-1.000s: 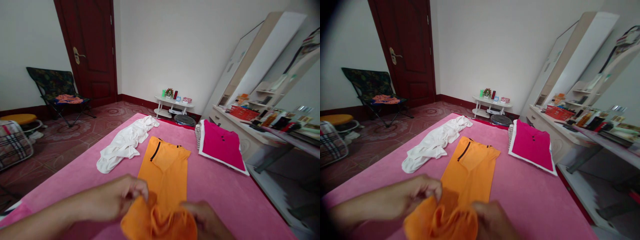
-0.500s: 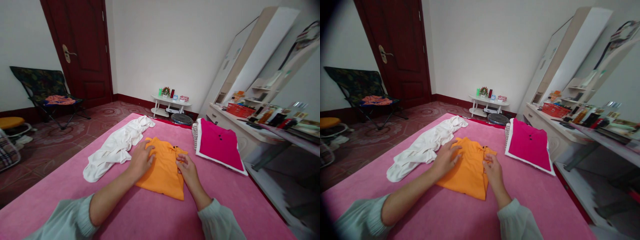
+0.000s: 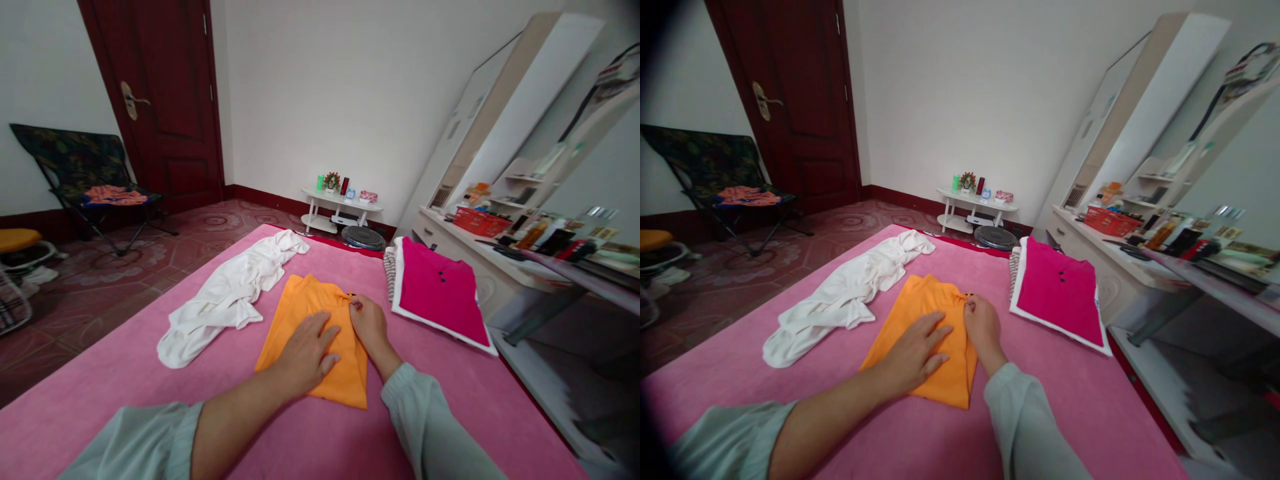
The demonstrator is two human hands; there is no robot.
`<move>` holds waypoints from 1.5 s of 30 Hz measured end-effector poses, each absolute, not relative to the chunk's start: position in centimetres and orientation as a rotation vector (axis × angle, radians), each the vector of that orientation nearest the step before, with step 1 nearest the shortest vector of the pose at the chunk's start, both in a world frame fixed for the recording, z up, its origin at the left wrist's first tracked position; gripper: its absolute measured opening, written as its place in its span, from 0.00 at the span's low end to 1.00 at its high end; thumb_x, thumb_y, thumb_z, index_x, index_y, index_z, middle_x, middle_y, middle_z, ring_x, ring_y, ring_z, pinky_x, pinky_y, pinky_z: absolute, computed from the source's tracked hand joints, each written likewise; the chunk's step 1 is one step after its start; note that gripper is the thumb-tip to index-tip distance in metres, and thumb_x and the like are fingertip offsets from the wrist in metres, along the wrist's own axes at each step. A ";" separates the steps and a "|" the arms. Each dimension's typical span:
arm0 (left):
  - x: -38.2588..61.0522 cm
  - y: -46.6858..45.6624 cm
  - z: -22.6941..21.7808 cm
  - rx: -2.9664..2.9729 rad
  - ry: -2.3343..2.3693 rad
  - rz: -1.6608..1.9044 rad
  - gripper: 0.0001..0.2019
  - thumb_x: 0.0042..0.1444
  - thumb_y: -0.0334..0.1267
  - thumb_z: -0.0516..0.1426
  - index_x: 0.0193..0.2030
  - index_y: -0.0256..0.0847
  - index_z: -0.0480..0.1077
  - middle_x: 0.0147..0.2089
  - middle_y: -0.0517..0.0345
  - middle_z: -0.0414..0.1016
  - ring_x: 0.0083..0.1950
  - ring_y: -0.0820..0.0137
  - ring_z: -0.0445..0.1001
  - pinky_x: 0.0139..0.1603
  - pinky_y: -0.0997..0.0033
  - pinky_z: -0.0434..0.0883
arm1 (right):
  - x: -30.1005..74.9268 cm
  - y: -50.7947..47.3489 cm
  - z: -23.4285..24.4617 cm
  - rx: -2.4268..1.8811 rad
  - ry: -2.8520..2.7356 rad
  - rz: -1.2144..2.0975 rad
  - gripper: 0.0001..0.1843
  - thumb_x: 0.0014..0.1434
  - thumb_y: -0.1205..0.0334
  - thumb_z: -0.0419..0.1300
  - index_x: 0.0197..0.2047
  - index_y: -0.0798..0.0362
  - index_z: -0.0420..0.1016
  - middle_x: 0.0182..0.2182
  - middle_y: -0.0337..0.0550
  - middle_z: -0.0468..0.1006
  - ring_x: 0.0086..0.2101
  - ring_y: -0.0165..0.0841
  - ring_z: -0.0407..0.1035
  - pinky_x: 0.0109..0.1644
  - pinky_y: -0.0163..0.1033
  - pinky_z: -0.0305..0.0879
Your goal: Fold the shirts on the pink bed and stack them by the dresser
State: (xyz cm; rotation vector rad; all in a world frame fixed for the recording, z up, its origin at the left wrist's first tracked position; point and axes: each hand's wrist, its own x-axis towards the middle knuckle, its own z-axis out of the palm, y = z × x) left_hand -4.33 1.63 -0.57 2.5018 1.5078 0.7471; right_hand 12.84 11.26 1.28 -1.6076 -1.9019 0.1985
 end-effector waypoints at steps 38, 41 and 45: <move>-5.3 2.5 0.7 2.352 1.628 0.714 0.27 0.60 0.37 0.51 0.67 0.36 0.58 0.71 0.43 0.50 0.71 0.58 0.51 0.69 0.55 0.53 | 12.2 5.7 0.7 -1.179 -2.222 0.311 0.31 0.63 0.55 0.49 0.67 0.55 0.54 0.64 0.56 0.59 0.63 0.40 0.54 0.66 0.54 0.53; -7.6 4.0 0.5 2.340 1.764 0.638 0.25 0.62 0.39 0.49 0.66 0.37 0.60 0.71 0.45 0.51 0.71 0.54 0.48 0.69 0.48 0.51 | 12.7 3.3 -0.1 -1.299 -2.471 0.285 0.36 0.64 0.46 0.50 0.69 0.54 0.51 0.68 0.55 0.50 0.67 0.44 0.43 0.67 0.58 0.45; -10.4 4.8 1.4 2.291 1.929 0.518 0.24 0.64 0.44 0.48 0.62 0.33 0.64 0.66 0.39 0.60 0.68 0.54 0.58 0.64 0.50 0.58 | 12.8 2.5 0.2 -1.515 -2.471 0.171 0.37 0.64 0.47 0.50 0.69 0.61 0.51 0.68 0.59 0.47 0.67 0.47 0.41 0.67 0.59 0.45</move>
